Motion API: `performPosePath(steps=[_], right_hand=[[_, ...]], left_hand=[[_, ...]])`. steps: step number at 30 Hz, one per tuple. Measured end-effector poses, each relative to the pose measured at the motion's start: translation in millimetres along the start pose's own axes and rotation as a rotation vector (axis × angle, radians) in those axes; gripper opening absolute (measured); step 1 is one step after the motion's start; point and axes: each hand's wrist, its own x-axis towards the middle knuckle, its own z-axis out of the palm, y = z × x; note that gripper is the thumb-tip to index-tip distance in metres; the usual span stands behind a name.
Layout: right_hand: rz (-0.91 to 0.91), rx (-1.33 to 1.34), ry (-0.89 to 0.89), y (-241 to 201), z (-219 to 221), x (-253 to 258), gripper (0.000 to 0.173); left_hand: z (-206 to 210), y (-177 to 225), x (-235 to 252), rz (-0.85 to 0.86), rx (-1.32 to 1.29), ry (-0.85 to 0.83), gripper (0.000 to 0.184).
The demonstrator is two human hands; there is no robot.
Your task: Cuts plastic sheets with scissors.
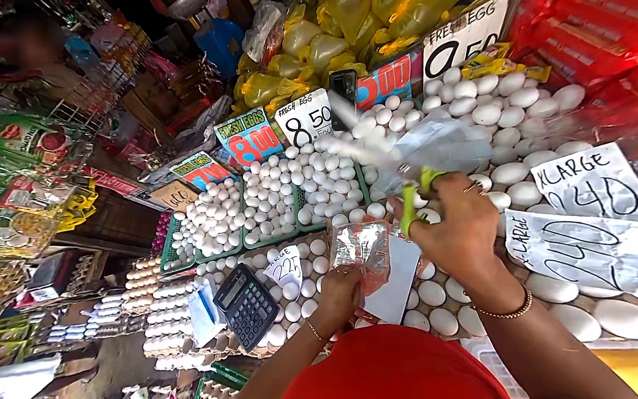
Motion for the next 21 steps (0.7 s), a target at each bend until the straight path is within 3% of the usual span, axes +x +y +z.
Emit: performPosePath(steps=[3,7,10,15,18,21], right_hand=[[0.17,0.063,0.004,4,-10,5,0.042],[0.111,0.051,-0.015,7,-9,-4,0.036],[0.265,0.137,0.01,16,-17,-1,0.045],[0.116,0.028,0.003,15,-10,-16,0.035],[0.252,0.159,0.025,21,-15,-14,0.046],[0.225,0.169,-0.025,17,-12,-20,0.044]], left_hand=[[1,-3,1,-0.001,-0.037,0.017,0.012],[2,-6,2,0.003,-0.082,0.033,0.012],[-2,-4,3,-0.036,-0.142,0.017,0.013],[-15,-4,8,-0.117,-0.293,-0.121,0.018],[-21,-4,9,-0.119,-0.349,-0.149,0.02],[-22,-5,10,-0.15,-0.412,-0.145,0.017]])
